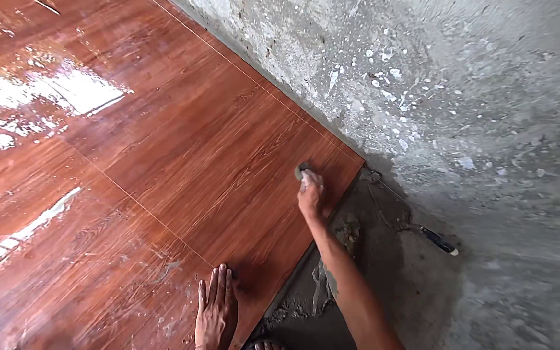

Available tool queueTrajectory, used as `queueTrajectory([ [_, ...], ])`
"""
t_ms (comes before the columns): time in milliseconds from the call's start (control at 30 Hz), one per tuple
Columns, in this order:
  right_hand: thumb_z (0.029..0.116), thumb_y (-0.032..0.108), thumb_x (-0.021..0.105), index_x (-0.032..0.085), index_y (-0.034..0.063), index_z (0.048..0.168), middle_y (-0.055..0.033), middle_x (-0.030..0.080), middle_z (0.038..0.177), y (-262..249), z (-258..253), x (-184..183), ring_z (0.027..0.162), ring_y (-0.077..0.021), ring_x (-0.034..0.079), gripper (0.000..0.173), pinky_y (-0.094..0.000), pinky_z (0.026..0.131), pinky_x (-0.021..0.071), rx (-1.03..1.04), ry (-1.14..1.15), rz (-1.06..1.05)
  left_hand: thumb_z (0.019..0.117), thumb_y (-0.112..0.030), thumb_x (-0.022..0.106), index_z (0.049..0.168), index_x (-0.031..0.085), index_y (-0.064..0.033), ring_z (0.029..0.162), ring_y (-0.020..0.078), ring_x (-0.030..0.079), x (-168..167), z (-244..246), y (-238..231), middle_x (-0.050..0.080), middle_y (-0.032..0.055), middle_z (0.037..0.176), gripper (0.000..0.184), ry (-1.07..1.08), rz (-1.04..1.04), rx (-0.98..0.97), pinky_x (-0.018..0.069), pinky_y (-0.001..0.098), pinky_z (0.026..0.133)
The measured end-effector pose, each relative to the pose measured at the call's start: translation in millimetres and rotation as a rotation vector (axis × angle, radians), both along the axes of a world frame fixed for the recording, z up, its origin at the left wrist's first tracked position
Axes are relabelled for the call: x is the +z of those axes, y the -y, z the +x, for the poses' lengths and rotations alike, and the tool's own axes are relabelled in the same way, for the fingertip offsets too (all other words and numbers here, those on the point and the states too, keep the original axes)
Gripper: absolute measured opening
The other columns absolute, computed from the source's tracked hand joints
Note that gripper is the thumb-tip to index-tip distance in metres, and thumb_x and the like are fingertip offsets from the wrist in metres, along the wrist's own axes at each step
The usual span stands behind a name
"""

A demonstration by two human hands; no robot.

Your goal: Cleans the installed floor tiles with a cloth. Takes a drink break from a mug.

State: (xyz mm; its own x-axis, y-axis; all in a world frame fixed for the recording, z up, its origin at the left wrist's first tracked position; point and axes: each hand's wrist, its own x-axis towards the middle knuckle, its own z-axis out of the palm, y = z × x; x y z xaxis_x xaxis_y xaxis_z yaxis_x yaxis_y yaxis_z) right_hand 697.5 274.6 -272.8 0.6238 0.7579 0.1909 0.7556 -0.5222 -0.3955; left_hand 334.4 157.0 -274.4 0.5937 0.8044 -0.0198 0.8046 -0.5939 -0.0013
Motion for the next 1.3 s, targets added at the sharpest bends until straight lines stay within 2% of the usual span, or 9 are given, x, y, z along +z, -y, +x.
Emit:
queueTrajectory([
  [167, 0.0968, 0.002, 0.055, 0.077, 0.0095, 0.119, -0.0077, 0.073, 0.129, 85.1, -96.5, -14.5, 0.125, -0.0238, 0.067, 0.032, -0.0412, 0.111, 0.0506, 0.483, -0.026, 0.018, 0.1021, -0.015, 0.040, 0.144, 0.058, -0.0047, 0.144, 0.0266, 0.049, -2.9, 1.0, -0.1, 0.053, 0.0084, 0.154, 0.047, 0.037, -0.020, 0.017, 0.0323, 0.0572, 0.119],
  [267, 0.0974, 0.002, 0.057, 0.077, 0.0127, 0.117, -0.0044, 0.073, 0.128, 133.2, -101.0, -11.3, 0.124, -0.0195, 0.067, 0.030, -0.0392, 0.111, 0.0512, 0.666, 0.003, 0.052, 0.1023, -0.014, 0.040, 0.144, 0.059, -0.0050, 0.143, 0.0270, 0.049, -6.6, 0.5, 0.1, 0.054, 0.0086, 0.153, 0.046, 0.044, -0.015, 0.026, 0.0331, 0.0568, 0.119],
  [500, 0.0996, 0.000, 0.053, 0.073, 0.0025, 0.122, -0.0160, 0.069, 0.129, 33.1, 50.9, 9.0, 0.121, -0.0357, 0.065, 0.030, -0.0520, 0.105, 0.0514, 0.162, 0.074, -0.099, 0.1025, -0.015, 0.039, 0.144, 0.059, -0.0054, 0.143, 0.0259, 0.050, -5.8, 1.5, 1.3, 0.054, 0.0077, 0.153, 0.047, 0.028, 0.000, 0.022, 0.0325, 0.0557, 0.119],
  [633, 0.0979, 0.004, 0.058, 0.067, 0.0035, 0.127, -0.0204, 0.062, 0.135, -8.9, 14.7, 27.6, 0.125, -0.0395, 0.059, 0.030, -0.0577, 0.104, 0.0497, -0.018, -0.065, -0.079, 0.1027, -0.015, 0.038, 0.144, 0.059, -0.0045, 0.143, 0.0264, 0.050, -2.8, 3.8, 4.5, 0.053, 0.0081, 0.154, 0.047, 0.016, -0.013, 0.032, 0.0316, 0.0565, 0.120],
  [800, 0.0943, 0.002, 0.058, 0.078, 0.0119, 0.115, -0.0058, 0.074, 0.123, 45.3, -108.6, -8.2, 0.117, -0.0208, 0.069, 0.030, -0.0384, 0.105, 0.0546, 0.552, -0.051, 0.010, 0.1036, -0.014, 0.037, 0.144, 0.059, -0.0047, 0.143, 0.0258, 0.049, -2.1, 3.4, 2.5, 0.053, 0.0072, 0.154, 0.047, 0.010, -0.022, 0.028, 0.0313, 0.0563, 0.120],
  [900, 0.0987, 0.002, 0.056, 0.077, 0.0128, 0.116, -0.0049, 0.073, 0.127, 96.0, -121.9, -13.3, 0.123, -0.0194, 0.068, 0.030, -0.0411, 0.112, 0.0502, 0.788, -0.046, 0.083, 0.1030, -0.014, 0.038, 0.143, 0.059, -0.0034, 0.142, 0.0271, 0.051, -2.8, 3.9, 0.7, 0.054, 0.0087, 0.153, 0.047, 0.033, -0.022, 0.023, 0.0325, 0.0568, 0.119],
  [1000, 0.0971, 0.003, 0.058, 0.078, 0.0105, 0.114, -0.0059, 0.075, 0.120, 69.1, -64.1, -1.1, 0.112, -0.0216, 0.072, 0.027, -0.0409, 0.100, 0.0570, 0.625, 0.087, 0.040, 0.1041, -0.016, 0.037, 0.144, 0.058, -0.0037, 0.143, 0.0271, 0.050, -2.9, 2.8, -0.6, 0.054, 0.0087, 0.154, 0.047, 0.032, -0.031, 0.020, 0.0316, 0.0573, 0.119],
  [1167, 0.0995, 0.002, 0.052, 0.069, -0.0006, 0.124, -0.0221, 0.069, 0.127, -9.5, 91.3, 18.1, 0.122, -0.0400, 0.064, 0.030, -0.0567, 0.107, 0.0491, 0.109, 0.086, -0.151, 0.1037, -0.017, 0.038, 0.145, 0.057, -0.0038, 0.143, 0.0290, 0.050, 0.1, 5.3, -2.7, 0.053, 0.0095, 0.154, 0.047, 0.052, -0.077, 0.026, 0.0329, 0.0593, 0.118],
  [1300, 0.0988, 0.010, 0.056, 0.067, -0.0066, 0.119, -0.0329, 0.066, 0.121, -13.0, 116.4, 27.8, 0.117, -0.0513, 0.063, 0.029, -0.0697, 0.101, 0.0458, -0.060, 0.102, -0.184, 0.1023, -0.015, 0.046, 0.148, 0.053, -0.0017, 0.146, 0.0320, 0.044, 11.4, 4.9, -2.8, 0.047, 0.0135, 0.158, 0.048, 0.111, -0.225, 0.060, 0.0324, 0.0615, 0.118],
])
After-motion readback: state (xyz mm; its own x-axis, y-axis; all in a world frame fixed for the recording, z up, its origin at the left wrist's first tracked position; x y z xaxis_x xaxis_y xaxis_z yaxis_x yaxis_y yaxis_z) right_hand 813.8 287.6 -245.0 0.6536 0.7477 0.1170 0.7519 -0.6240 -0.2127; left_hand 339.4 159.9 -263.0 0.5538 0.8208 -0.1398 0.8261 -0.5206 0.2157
